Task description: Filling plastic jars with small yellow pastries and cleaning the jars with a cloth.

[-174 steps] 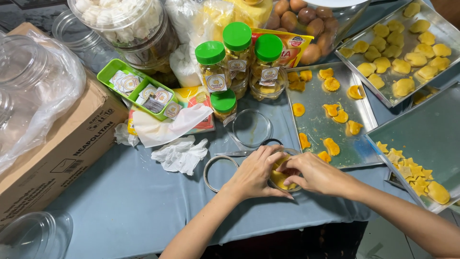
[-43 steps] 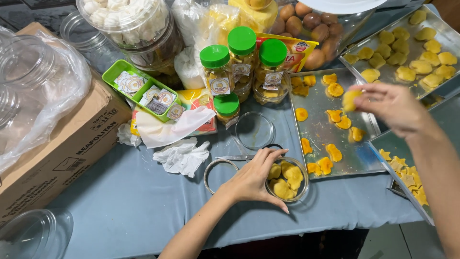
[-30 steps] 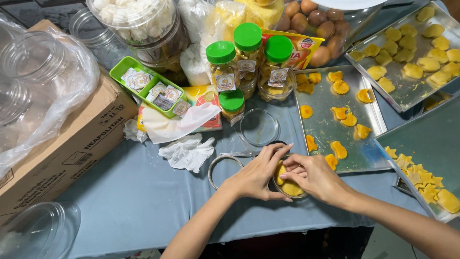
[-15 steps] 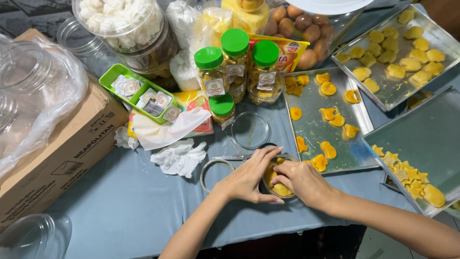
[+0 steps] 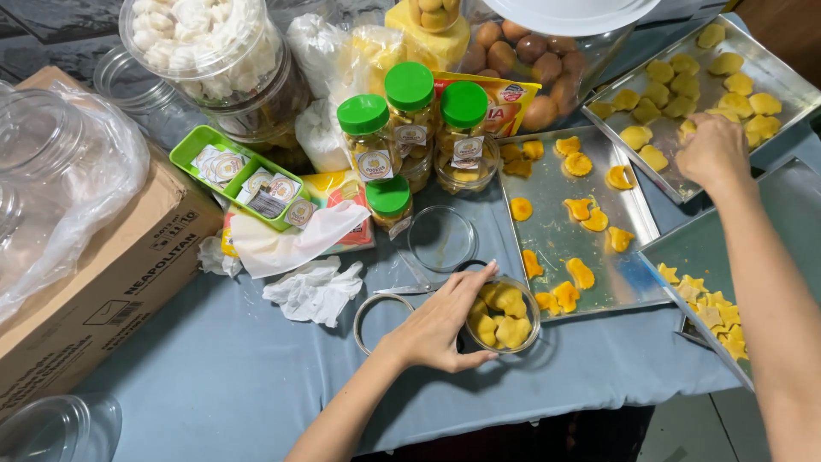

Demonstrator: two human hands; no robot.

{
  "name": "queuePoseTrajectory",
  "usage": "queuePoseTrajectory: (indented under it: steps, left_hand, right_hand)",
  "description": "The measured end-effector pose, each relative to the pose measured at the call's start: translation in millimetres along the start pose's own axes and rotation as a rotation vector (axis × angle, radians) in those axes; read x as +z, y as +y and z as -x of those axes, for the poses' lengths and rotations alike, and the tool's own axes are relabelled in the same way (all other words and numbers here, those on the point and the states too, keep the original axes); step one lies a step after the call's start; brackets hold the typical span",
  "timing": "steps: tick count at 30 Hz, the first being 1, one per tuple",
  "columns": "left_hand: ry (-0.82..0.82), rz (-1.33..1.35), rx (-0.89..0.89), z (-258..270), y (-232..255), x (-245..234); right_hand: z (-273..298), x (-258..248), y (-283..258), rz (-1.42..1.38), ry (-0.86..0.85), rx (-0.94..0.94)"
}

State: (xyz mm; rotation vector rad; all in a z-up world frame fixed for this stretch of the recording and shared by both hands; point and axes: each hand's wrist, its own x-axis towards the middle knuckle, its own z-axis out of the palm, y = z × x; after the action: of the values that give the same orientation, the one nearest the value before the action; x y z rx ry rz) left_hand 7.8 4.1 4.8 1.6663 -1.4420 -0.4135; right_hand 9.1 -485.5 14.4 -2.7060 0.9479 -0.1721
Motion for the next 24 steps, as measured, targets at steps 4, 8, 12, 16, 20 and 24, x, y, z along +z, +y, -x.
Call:
queuePoseTrajectory:
  steps: [4,8,12,16,20,24]
  left_hand:
    - [0.059,-0.027,-0.071,-1.6,-1.2,4.8]
    - [0.032,-0.005,-0.063,-1.2,1.0,0.2]
    - [-0.100,0.080,-0.014,2.0,-7.5,-5.2]
    - [0.009,0.067,-0.118,-0.9,-7.1,5.9]
    - [0.178,-0.127,-0.096,-1.1,-14.9,22.1]
    - [0.181,-0.157,-0.034,-1.8,-9.9,18.0]
  right_hand:
    - [-14.7,6.7,19.8,0.069,-0.122,0.072]
    - [-26.2,20.6,45.6,0.116,-0.031,0.095]
    - [-14.7,11.7,46.4,-0.049,0.038,0.092]
    - [34.5,-19.0,-12.8,-0.116,0.044,-0.004]
    - [153.6,-82.5,-128.9,-0.458,-0.489,0.159]
    - [222.0,-61.5,-176.6,-0.473,-0.788,-0.006]
